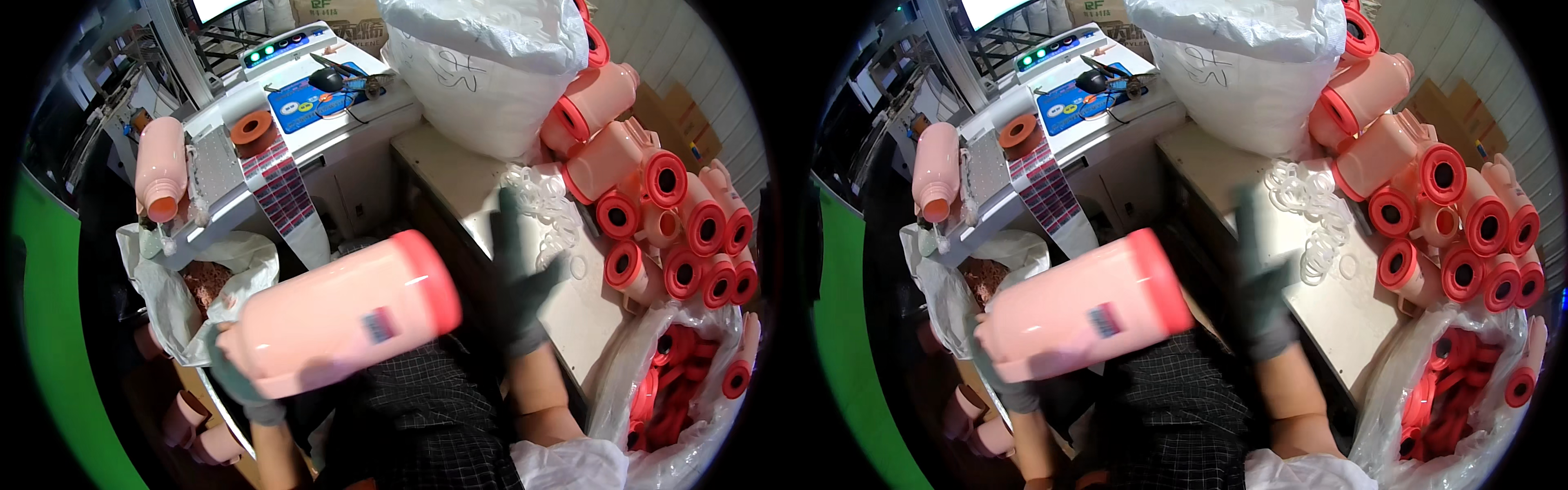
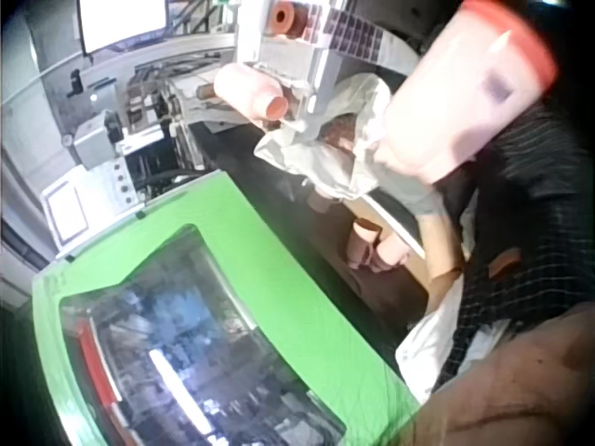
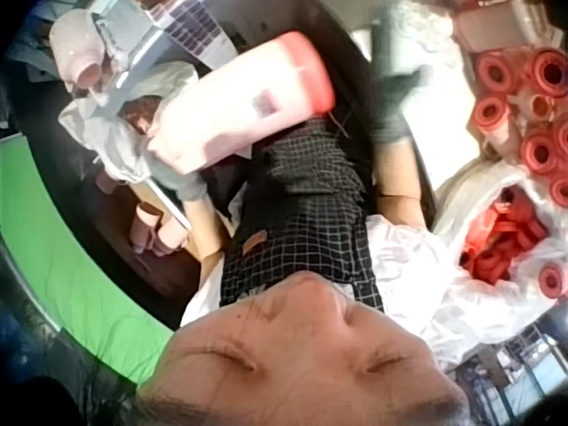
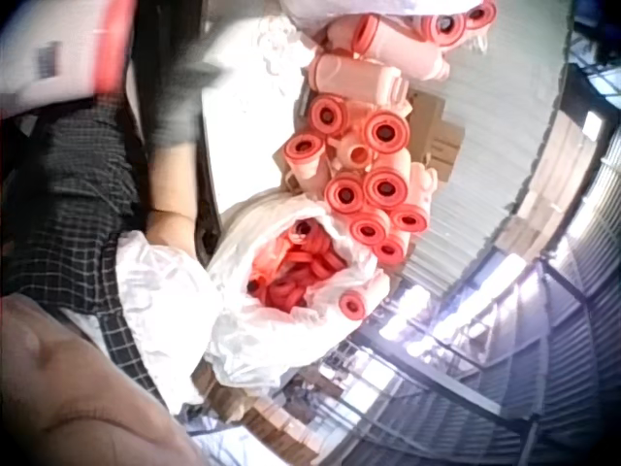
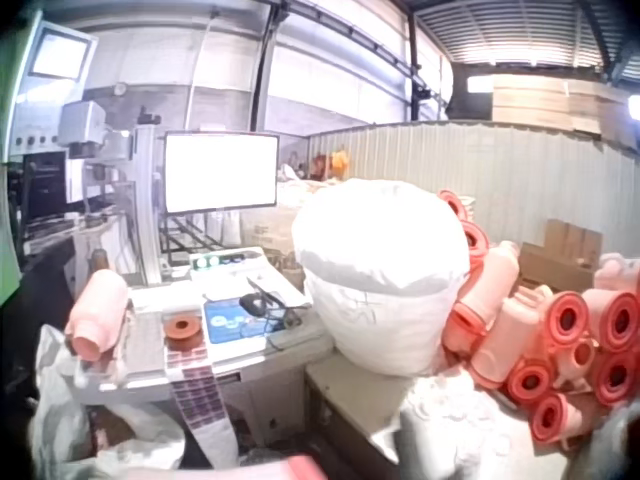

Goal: The person sits on the floor and repeatedly picks up pink plastic containers from a nearby pile. They apply a label from a roll to the side of each container and then place the labeled item onto a table. The process is repeated for multiple units.

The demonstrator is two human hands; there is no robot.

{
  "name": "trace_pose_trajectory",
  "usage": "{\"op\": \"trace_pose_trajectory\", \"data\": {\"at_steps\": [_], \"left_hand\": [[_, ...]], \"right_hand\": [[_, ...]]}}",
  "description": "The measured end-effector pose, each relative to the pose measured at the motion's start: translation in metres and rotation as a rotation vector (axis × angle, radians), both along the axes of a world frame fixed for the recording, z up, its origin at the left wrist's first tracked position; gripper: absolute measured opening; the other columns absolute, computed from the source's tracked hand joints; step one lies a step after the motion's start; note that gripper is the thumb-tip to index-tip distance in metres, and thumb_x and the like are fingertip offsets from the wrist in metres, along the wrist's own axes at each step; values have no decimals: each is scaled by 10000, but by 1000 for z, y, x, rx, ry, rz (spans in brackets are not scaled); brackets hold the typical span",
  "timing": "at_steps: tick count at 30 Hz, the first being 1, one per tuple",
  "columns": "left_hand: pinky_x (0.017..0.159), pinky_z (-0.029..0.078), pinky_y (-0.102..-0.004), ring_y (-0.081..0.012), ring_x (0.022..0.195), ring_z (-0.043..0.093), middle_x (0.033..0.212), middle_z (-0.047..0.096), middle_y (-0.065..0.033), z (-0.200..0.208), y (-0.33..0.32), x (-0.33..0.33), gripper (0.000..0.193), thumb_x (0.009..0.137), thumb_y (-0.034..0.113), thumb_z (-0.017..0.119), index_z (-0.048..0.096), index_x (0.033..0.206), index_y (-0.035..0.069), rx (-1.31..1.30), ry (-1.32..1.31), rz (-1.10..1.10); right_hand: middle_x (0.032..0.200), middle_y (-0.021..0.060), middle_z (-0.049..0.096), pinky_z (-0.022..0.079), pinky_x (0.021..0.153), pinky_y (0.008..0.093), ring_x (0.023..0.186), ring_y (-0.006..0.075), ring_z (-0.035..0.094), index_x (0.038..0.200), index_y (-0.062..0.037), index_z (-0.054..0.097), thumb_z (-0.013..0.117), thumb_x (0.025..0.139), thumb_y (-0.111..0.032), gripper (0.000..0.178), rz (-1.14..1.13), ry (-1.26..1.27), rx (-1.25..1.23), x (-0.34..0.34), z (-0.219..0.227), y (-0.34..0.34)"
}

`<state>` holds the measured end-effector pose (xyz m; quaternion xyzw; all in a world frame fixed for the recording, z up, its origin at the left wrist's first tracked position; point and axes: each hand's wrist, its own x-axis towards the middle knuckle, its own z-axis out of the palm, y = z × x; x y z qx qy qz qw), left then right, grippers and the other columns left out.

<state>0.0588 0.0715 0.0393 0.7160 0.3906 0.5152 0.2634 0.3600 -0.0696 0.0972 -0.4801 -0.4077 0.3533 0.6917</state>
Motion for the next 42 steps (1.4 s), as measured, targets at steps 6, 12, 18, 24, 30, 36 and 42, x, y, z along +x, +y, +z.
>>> {"op": "trace_pose_trajectory", "data": {"at_steps": [6, 12, 18, 24, 30, 36, 42], "left_hand": [[1008, 448, -353, -203, 1079, 567, 1143, 572, -83, -33, 4, -13, 777, 853, 512, 754, 496, 1337, -38, -199, -140, -73], [1041, 484, -416, -311, 1191, 618, 1305, 654, -161, -51, 22, -16, 420, 1032, 321, 524, 610, 1316, 24, -42, -9, 29], [1025, 495, -423, -323, 1202, 586, 1435, 549, -198, 16, -14, 35, 600, 1063, 316, 495, 374, 1557, -1, 248, -25, -232], [1022, 475, -352, -222, 1184, 557, 1386, 549, -124, 37, -34, 39, 699, 913, 65, 694, 385, 1537, -1, -349, -137, -392], [1014, 466, -341, -199, 1143, 575, 1279, 585, -96, 30, -40, 50, 462, 944, 46, 666, 543, 1388, 7, -322, -45, -556], [917, 497, -318, -177, 1009, 610, 1134, 638, -81, 13, -42, 52, 330, 976, 87, 643, 608, 1293, 2, -246, 13, -398], [849, 492, -341, -187, 967, 591, 1097, 637, -58, 21, -33, -3, 268, 997, 99, 652, 597, 1244, 14, -434, -146, -118]], "right_hand": [[1707, 173, 255, 233, 1265, 431, 1558, 291, 285, 1656, 10, 188, 448, 936, -810, 1122, -58, -26, 1, -11, 5, -9], [1442, 187, 537, 425, 1105, 383, 1281, 251, 538, 1506, 49, 453, 691, 941, -259, 686, -344, -370, -56, -29, -33, -24], [1340, 116, 654, 474, 1080, 333, 1226, 180, 595, 1439, 31, 570, 668, 1015, -238, 511, -411, 296, -17, 1, -29, -41], [1394, 150, 565, 477, 1066, 403, 1254, 262, 579, 1488, 9, 459, 697, 1003, -346, 646, -1061, -95, 582, 71, 52, -63], [1276, 150, 544, 475, 1007, 468, 1180, 320, 578, 1411, -12, 484, 718, 994, -370, 597, -1855, -1125, 928, 280, 271, -18], [1286, 254, 549, 388, 1039, 502, 1159, 417, 514, 1388, 64, 482, 820, 882, -275, 697, -1566, -1398, 766, 179, 276, 79], [1335, 176, 592, 462, 1062, 522, 1233, 363, 572, 1377, -50, 606, 743, 896, -364, 590, -243, -1144, 538, -70, 15, 125]]}}
